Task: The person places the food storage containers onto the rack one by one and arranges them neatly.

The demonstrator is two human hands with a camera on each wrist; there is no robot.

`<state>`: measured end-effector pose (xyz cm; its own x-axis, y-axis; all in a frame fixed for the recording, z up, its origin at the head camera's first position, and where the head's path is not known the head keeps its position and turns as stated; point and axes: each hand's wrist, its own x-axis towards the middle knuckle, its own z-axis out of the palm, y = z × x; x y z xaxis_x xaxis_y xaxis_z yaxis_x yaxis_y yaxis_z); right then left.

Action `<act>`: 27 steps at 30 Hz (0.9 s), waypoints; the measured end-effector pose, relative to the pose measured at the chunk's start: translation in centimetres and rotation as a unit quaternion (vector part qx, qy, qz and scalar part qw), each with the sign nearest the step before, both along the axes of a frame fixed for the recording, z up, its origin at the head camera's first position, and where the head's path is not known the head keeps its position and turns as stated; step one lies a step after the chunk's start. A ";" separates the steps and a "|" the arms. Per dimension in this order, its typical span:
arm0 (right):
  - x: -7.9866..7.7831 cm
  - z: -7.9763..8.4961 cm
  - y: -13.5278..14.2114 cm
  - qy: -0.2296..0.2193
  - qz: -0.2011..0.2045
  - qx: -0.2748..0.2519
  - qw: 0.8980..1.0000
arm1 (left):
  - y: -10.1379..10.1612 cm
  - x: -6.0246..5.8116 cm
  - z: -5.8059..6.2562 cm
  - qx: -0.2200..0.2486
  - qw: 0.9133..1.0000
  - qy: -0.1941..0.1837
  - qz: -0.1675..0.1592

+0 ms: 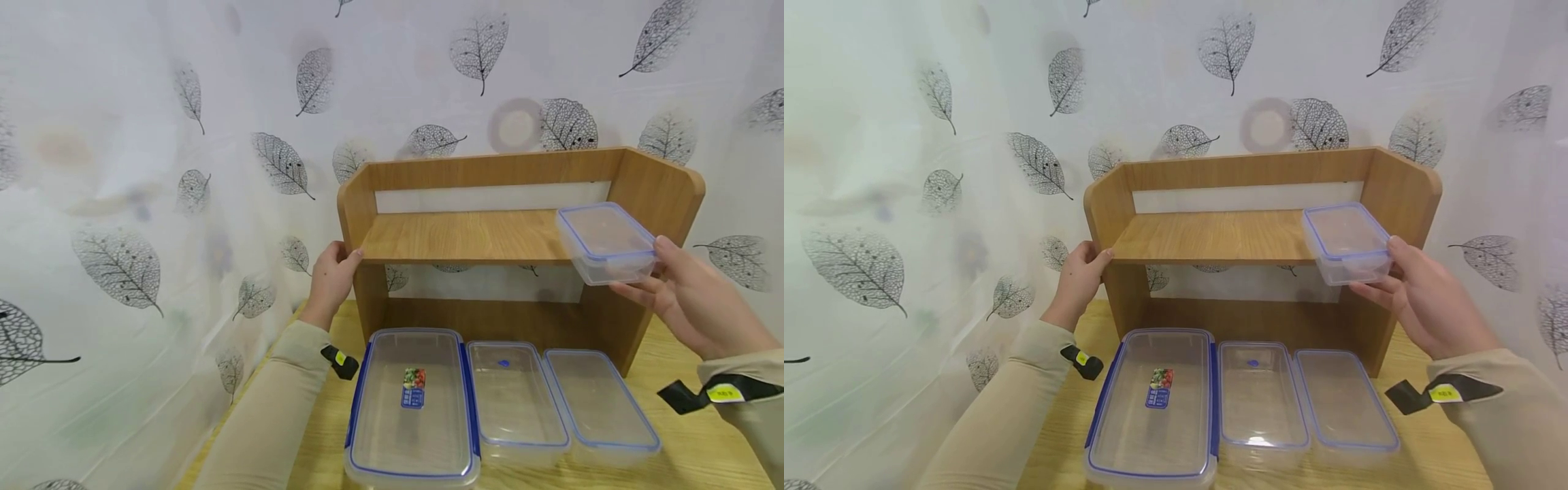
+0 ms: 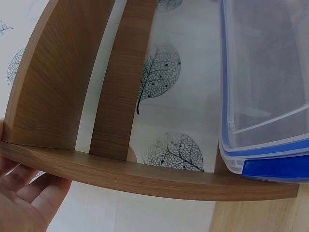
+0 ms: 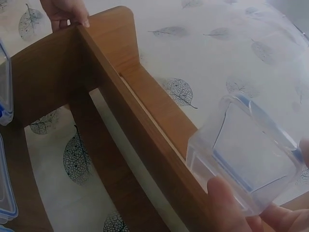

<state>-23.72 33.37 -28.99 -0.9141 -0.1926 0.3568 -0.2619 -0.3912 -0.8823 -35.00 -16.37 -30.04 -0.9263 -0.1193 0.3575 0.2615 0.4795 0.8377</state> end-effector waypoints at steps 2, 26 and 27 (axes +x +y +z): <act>-0.1 0.1 -0.1 -0.010 -0.011 0.000 1.000 | 0.0 0.0 0.0 -0.001 1.000 0.000 0.000; 0.0 -0.3 -0.4 0.018 -0.114 0.121 0.986 | 0.1 0.0 -0.1 -0.004 1.000 0.002 0.006; 0.2 -0.3 -0.5 0.026 -0.135 0.146 0.980 | 0.1 0.0 -0.1 -0.004 1.000 0.001 0.007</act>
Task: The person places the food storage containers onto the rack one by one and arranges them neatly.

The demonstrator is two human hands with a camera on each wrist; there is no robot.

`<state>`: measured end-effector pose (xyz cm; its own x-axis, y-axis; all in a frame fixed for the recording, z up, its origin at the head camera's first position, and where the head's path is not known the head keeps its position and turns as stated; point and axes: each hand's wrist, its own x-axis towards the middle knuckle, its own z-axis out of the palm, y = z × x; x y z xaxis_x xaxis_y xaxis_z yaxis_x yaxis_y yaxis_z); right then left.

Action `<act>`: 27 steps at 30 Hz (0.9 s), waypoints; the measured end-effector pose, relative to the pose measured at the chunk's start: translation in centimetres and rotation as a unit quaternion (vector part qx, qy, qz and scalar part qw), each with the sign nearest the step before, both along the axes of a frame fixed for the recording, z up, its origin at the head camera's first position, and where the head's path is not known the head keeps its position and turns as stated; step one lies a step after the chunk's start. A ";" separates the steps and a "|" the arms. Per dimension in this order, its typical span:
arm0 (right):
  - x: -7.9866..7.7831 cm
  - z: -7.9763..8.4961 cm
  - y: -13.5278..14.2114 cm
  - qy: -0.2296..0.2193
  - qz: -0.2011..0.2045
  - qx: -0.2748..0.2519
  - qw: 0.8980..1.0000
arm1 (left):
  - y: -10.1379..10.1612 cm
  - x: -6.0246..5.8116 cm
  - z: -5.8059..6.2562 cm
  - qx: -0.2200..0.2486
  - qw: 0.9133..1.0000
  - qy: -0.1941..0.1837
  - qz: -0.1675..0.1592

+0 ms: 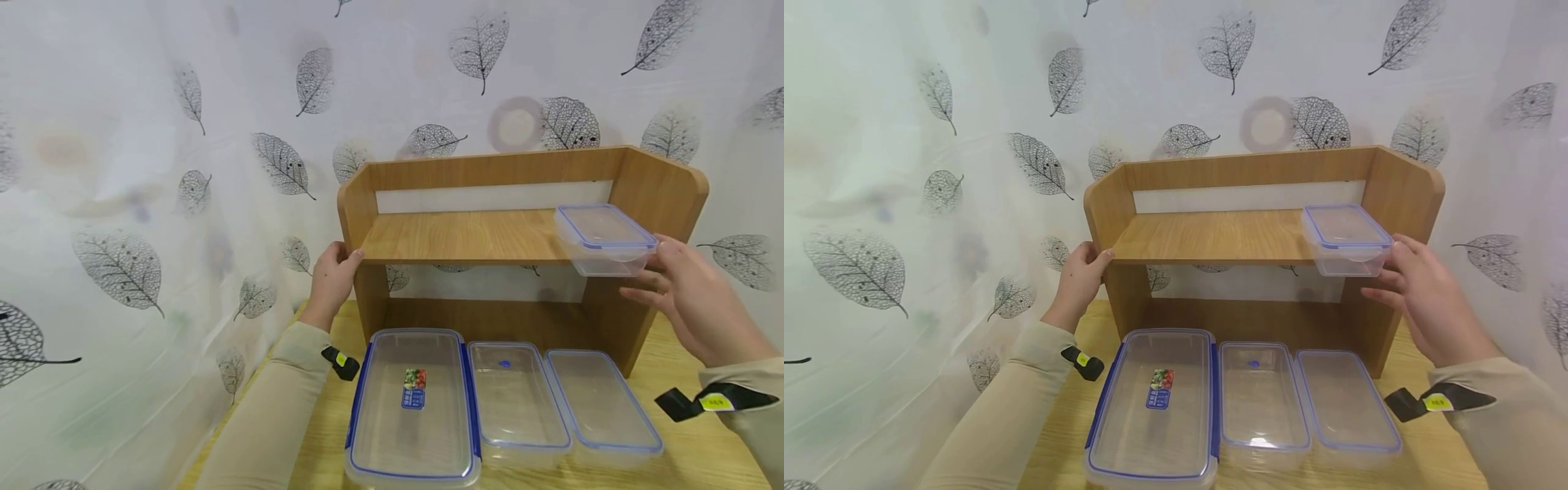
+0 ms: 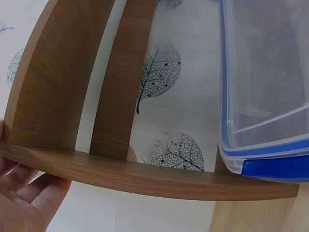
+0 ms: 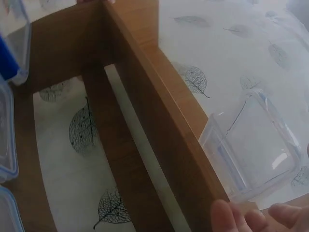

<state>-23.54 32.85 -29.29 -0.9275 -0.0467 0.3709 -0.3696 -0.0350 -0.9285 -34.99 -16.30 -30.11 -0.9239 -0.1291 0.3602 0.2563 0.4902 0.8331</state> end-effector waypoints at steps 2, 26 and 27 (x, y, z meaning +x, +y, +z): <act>0.3 -0.1 -0.3 0.018 -0.058 0.075 0.995 | 0.1 0.0 0.0 -0.001 1.000 -0.001 0.000; 2.1 0.2 -2.4 0.366 -0.272 0.471 0.755 | -0.1 0.0 0.0 -0.007 1.000 -0.003 0.002; 2.1 0.2 -2.4 0.390 -0.271 0.475 0.741 | -0.1 0.0 0.0 -0.009 1.000 -0.002 0.001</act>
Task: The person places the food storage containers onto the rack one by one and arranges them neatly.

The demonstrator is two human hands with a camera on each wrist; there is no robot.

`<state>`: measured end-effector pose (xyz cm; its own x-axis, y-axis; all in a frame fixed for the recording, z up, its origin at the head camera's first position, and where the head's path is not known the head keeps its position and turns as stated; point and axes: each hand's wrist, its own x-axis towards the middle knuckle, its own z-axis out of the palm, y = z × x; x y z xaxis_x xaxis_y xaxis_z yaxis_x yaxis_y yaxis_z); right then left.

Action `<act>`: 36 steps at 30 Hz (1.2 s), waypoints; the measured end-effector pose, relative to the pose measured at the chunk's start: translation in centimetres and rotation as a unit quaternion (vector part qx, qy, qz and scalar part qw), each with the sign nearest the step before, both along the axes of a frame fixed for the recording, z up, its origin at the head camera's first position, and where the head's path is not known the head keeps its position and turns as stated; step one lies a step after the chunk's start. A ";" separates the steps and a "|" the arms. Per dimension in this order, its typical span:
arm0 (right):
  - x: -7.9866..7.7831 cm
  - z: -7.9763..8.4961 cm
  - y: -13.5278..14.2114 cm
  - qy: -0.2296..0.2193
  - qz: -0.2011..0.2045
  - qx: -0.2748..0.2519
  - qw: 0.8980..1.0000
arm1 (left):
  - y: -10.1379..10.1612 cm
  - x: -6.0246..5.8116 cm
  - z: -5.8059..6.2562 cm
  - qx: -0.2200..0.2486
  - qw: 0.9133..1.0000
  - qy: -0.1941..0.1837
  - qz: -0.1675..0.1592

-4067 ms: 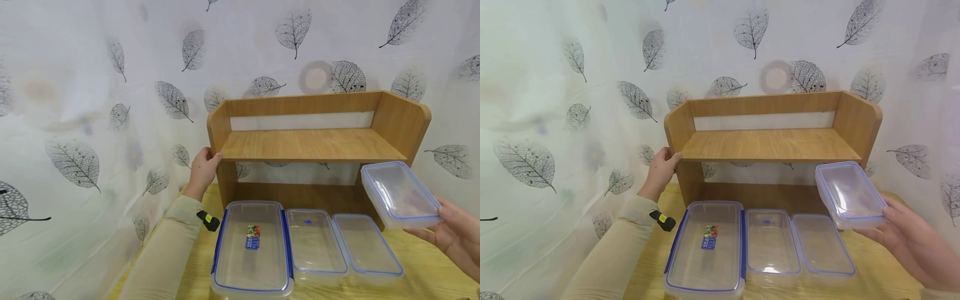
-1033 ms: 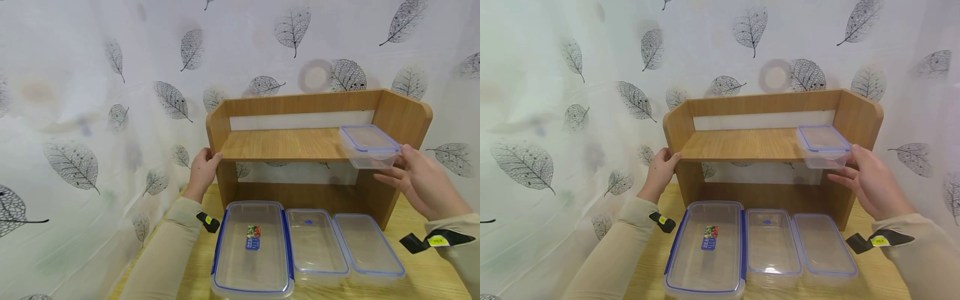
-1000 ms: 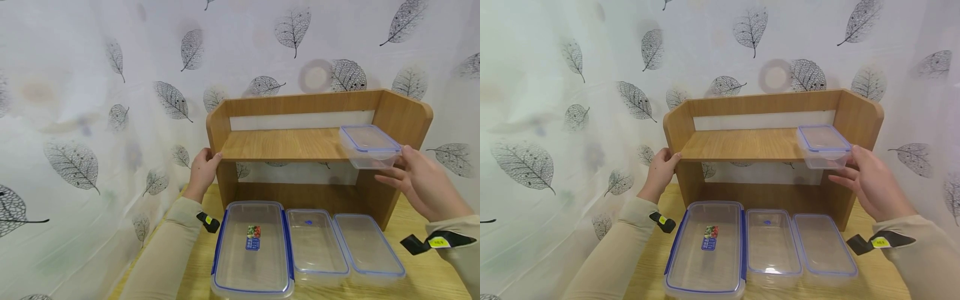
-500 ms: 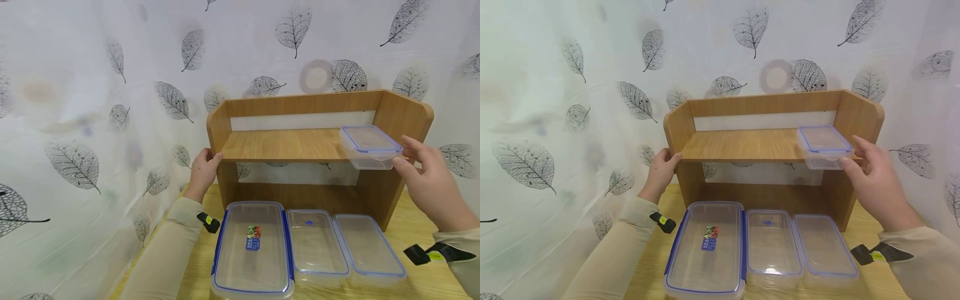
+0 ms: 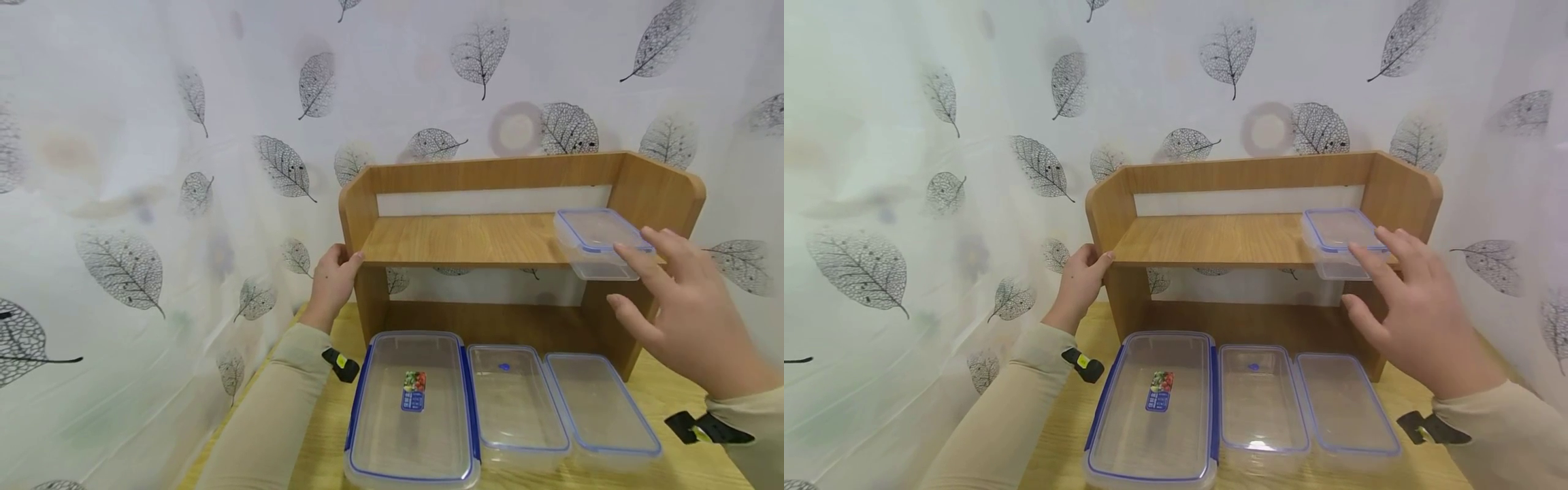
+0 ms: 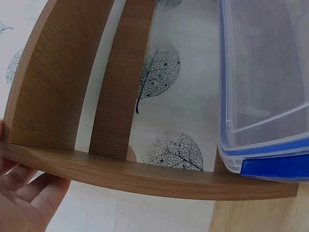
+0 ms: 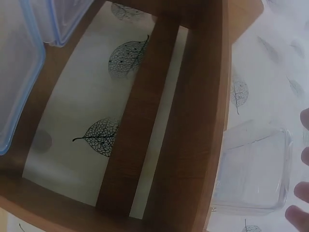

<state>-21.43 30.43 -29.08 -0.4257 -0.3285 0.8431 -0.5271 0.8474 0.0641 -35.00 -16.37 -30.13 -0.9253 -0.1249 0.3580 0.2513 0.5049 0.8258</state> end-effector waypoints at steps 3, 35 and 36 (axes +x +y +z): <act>0.1 -0.2 -0.2 0.050 0.012 0.030 0.998 | 0.1 0.0 0.0 -0.001 1.000 0.002 -0.003; -1.4 -0.9 -0.6 0.030 -0.029 0.062 0.997 | -0.1 -0.1 -0.2 -0.003 1.000 0.010 -0.005; -1.5 -0.9 -0.6 0.026 -0.032 0.060 0.997 | -0.2 -0.1 -0.2 -0.005 1.000 0.013 -0.006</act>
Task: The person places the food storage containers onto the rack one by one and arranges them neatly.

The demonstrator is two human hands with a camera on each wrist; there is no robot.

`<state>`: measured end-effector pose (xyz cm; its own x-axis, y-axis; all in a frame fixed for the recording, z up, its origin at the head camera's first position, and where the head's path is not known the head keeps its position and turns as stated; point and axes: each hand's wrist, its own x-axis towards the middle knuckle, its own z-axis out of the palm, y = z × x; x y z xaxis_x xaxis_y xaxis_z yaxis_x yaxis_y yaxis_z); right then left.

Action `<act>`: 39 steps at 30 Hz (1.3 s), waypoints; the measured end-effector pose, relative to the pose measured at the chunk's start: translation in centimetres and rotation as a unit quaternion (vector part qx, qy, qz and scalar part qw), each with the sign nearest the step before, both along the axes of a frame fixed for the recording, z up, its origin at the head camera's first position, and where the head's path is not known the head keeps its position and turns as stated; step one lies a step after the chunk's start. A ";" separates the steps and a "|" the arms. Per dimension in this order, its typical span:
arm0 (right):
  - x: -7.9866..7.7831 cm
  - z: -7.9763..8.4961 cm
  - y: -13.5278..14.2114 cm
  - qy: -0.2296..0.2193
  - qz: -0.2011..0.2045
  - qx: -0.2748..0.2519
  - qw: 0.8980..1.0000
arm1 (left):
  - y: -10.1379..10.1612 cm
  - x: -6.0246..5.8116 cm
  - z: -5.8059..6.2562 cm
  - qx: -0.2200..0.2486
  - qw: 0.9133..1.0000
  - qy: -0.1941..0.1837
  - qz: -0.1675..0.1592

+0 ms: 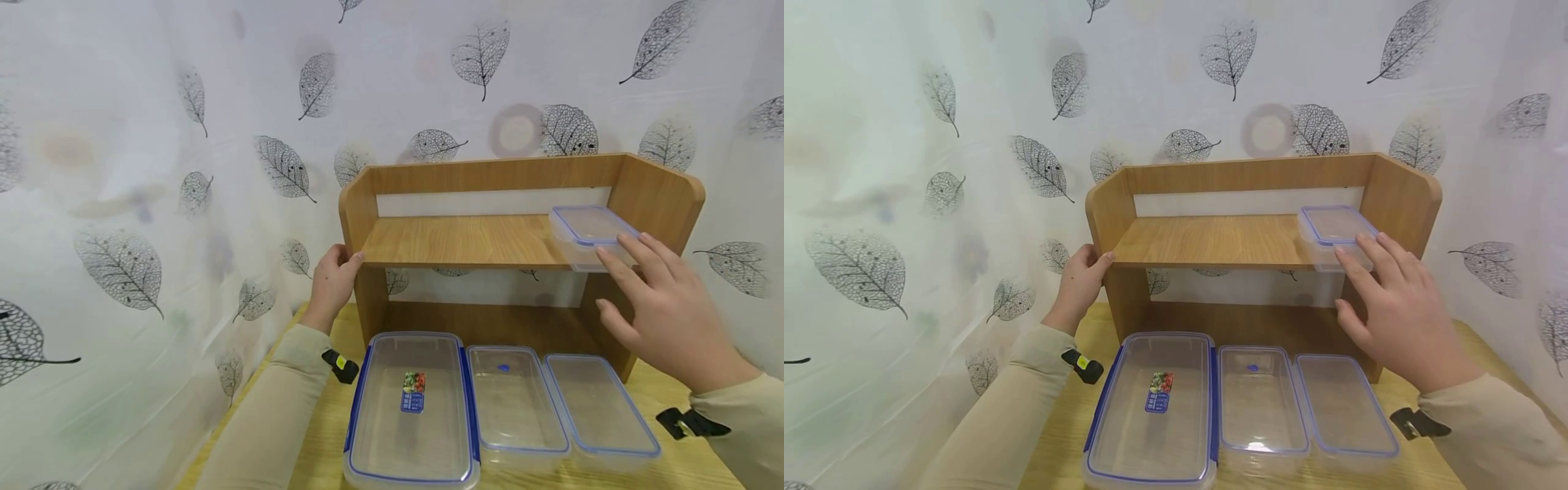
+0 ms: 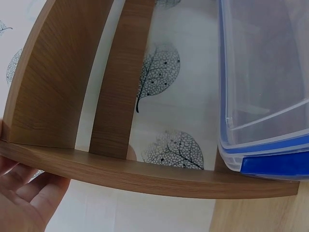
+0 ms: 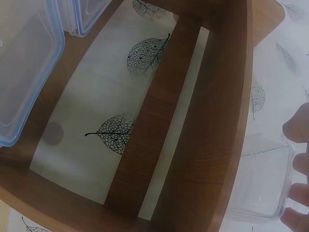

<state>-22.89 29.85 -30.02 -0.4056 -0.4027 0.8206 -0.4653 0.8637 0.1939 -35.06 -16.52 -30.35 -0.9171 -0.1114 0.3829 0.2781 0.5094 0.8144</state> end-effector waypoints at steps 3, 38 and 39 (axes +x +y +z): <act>-0.2 -0.1 0.0 -0.011 -0.007 -0.002 1.000 | -0.1 0.0 0.0 -0.005 1.000 0.006 -0.003; -2.7 0.0 0.4 -0.065 -0.005 0.018 0.998 | 0.0 0.1 0.0 0.002 1.000 -0.001 -0.003; -2.7 0.1 0.4 -0.066 -0.005 0.019 0.998 | 0.0 0.1 0.0 0.002 1.000 0.000 -0.003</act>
